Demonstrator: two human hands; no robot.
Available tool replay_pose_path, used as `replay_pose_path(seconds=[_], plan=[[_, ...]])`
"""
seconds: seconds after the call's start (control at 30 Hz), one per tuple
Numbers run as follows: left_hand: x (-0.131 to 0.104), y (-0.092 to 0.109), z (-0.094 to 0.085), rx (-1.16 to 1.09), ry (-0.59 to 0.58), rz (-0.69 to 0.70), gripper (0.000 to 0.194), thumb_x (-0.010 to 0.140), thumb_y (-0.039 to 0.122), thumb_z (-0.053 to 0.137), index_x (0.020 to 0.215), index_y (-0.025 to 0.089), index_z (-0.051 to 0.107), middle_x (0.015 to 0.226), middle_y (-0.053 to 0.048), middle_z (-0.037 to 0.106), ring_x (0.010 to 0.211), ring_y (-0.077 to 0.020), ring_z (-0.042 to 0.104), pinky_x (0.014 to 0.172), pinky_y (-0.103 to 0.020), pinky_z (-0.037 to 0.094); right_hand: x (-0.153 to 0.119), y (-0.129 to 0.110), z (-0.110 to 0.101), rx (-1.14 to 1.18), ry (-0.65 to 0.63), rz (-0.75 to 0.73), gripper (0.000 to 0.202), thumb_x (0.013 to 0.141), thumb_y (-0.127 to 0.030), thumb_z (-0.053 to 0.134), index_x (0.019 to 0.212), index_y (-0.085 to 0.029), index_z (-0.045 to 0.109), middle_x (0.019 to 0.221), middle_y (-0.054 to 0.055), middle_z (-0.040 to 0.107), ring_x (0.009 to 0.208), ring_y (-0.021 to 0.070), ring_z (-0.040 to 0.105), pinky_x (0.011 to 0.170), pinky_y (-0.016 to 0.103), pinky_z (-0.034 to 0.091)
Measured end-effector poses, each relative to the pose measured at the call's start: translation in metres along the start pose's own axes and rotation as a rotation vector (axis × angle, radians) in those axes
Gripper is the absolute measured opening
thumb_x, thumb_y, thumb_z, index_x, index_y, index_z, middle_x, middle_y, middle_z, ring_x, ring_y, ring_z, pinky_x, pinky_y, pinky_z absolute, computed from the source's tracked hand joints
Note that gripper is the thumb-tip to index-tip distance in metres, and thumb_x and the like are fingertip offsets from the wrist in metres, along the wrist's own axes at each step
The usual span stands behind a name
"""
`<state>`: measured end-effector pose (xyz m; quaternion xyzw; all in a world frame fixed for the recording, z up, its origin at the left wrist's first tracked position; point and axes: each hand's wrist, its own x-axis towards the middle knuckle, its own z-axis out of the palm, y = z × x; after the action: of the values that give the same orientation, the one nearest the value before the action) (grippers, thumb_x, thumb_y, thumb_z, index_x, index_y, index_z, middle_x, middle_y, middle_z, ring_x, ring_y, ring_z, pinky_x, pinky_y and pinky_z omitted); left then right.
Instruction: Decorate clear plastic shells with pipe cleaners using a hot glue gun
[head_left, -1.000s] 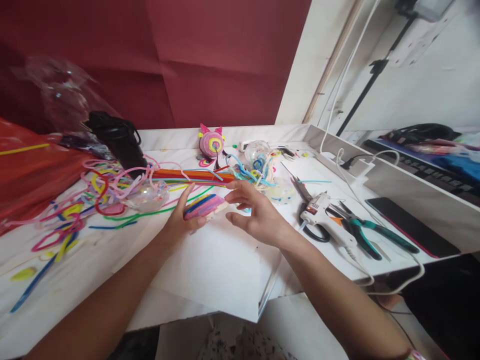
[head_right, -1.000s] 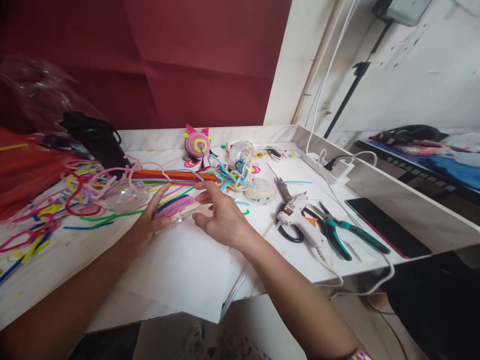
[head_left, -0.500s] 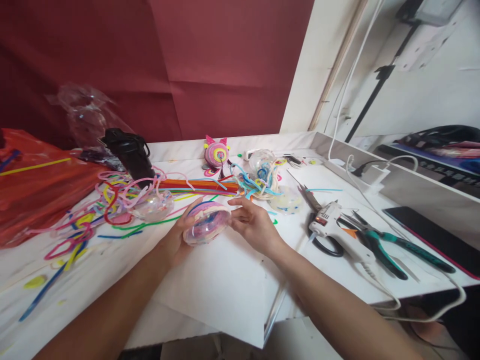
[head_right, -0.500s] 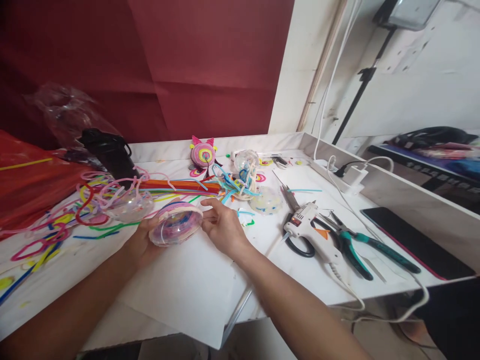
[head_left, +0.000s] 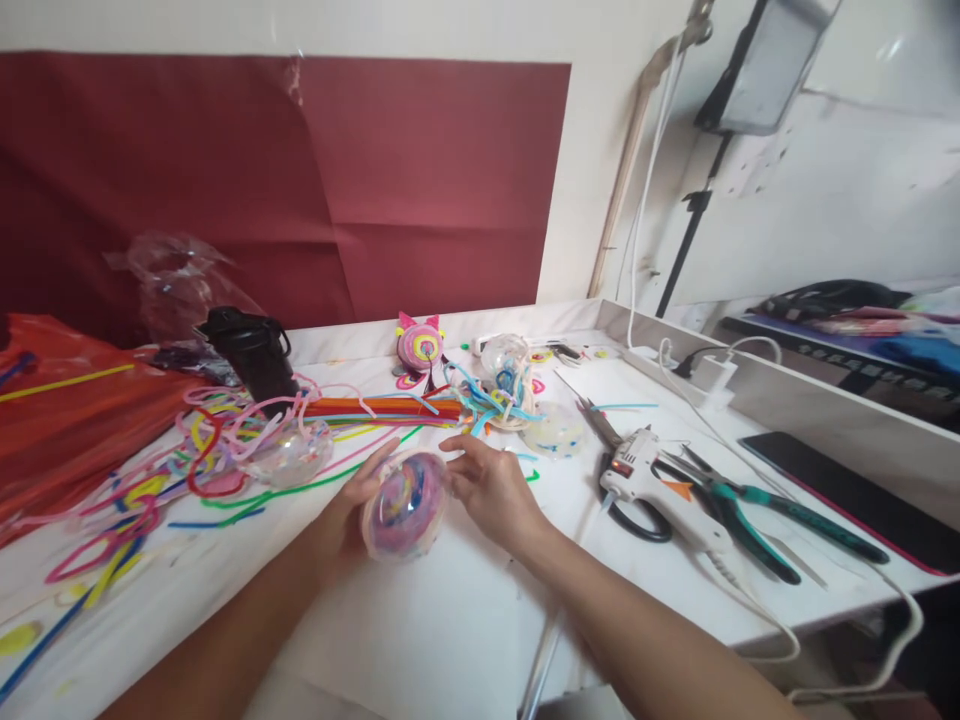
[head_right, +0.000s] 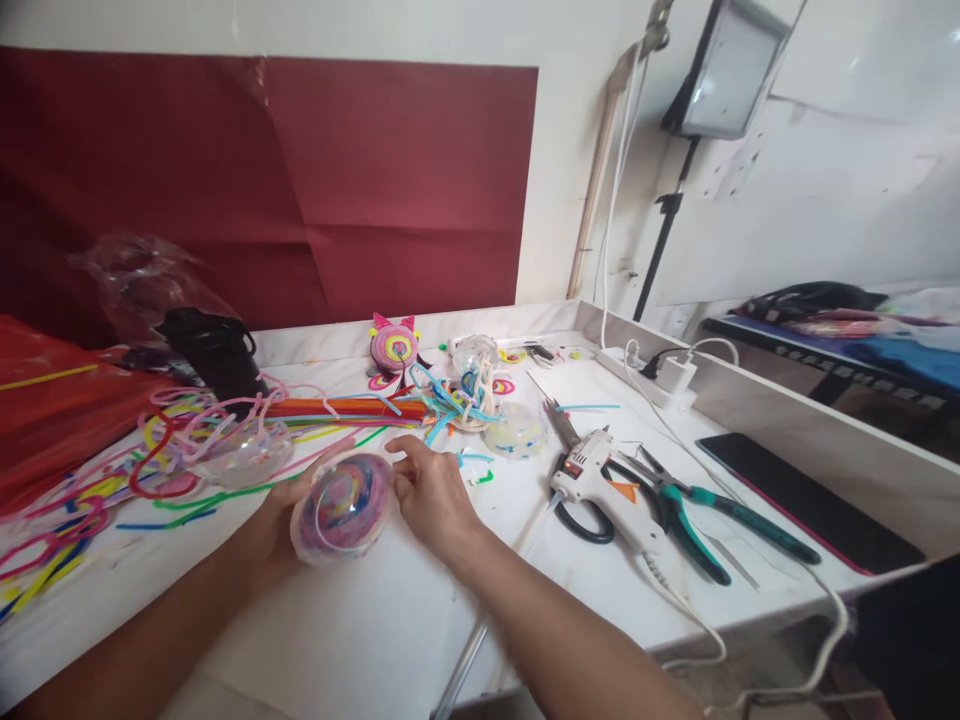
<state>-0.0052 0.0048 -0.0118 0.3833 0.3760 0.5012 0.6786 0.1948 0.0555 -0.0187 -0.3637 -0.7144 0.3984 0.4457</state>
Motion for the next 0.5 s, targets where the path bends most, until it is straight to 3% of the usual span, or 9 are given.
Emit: replay_pose_path(seconds=[0.17,0.3,0.4,0.5], plan=[[-0.004,-0.002,0.006,0.041,0.064,0.023,0.101,0.075,0.03,0.071,0.157,0.033,0.013,0.129,-0.013,0.065,0.101,-0.033,0.069,0.081,-0.044,0.057,-0.005,-0.003,0.0,-0.157,-0.045,-0.046,0.038,0.077,0.0,0.05,0.106,-0.022,0.063,0.077,0.0,0.077,0.067,0.0171,0.071,0.07,0.03,0.055],[-0.002,-0.003,0.007,-0.015,0.068,0.025,0.096,0.076,0.034,0.069,0.157,0.034,0.017,0.129,-0.01,0.065,0.107,-0.0345,0.067,0.083,-0.043,0.056,0.003,-0.026,-0.008,-0.386,-0.03,-0.12,0.045,0.079,-0.003,0.055,0.12,-0.02,0.062,0.111,0.01,0.076,0.096,0.0243,0.073,0.082,0.038,0.056],[0.0,-0.004,0.006,-0.079,0.079,0.042,0.093,0.076,0.037,0.069,0.156,0.035,0.022,0.139,-0.006,0.061,0.12,-0.0352,0.059,0.091,-0.043,0.052,0.042,-0.054,-0.018,-0.496,0.032,-0.186,0.04,0.083,-0.009,0.058,0.121,-0.02,0.063,0.122,0.009,0.071,0.109,0.024,0.069,0.091,0.037,0.054],[0.001,-0.005,0.004,-0.122,0.067,0.052,0.095,0.074,0.037,0.071,0.156,0.036,0.023,0.143,-0.007,0.058,0.124,-0.0348,0.057,0.095,-0.043,0.05,0.11,-0.069,-0.025,-0.689,0.061,-0.057,0.037,0.087,-0.018,0.06,0.124,-0.023,0.06,0.124,0.006,0.07,0.114,0.022,0.066,0.096,0.033,0.052]])
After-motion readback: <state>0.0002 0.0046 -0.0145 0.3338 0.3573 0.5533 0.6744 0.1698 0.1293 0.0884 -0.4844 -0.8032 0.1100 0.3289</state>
